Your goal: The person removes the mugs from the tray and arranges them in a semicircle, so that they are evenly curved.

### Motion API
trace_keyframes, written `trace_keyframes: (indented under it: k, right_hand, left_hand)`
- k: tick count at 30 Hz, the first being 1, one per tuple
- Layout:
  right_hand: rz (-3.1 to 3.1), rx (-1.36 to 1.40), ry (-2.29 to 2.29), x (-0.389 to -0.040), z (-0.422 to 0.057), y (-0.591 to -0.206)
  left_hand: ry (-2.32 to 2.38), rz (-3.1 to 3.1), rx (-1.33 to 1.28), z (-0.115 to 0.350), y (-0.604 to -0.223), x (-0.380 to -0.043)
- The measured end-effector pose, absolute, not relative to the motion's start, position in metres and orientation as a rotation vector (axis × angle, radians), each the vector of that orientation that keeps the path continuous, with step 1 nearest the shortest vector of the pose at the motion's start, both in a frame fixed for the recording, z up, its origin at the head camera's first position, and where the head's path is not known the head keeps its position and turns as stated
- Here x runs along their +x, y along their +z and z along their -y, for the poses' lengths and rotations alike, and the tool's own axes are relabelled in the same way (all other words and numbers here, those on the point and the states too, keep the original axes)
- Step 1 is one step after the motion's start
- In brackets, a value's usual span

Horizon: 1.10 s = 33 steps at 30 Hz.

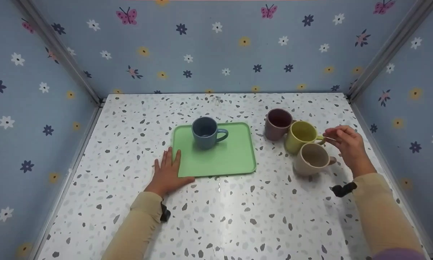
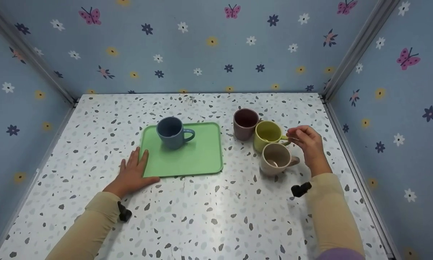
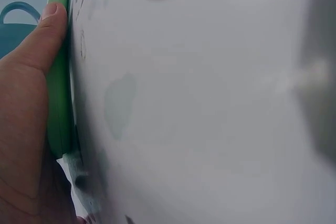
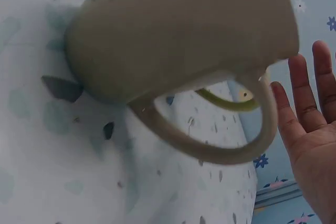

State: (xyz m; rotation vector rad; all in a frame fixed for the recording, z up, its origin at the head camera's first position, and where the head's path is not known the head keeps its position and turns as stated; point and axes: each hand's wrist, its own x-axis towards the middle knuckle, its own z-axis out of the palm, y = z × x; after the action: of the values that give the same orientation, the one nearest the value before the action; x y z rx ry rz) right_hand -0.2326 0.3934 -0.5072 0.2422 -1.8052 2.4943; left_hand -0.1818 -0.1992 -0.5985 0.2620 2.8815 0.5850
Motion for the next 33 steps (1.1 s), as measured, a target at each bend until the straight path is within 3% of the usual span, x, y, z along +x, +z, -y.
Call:
trace_keyframes:
  k: [16, 33]
  right_hand:
    - [1.839, 0.541, 2.518, -0.279, -0.277, -0.480]
    - [1.938, 0.353, 2.650, -0.302, -0.177, -0.507]
  left_hand:
    - [0.587, -2.877, 0.271, 0.199, -0.600, -0.180]
    - [0.564, -2.883, 0.276, 0.202, -0.602, -0.183]
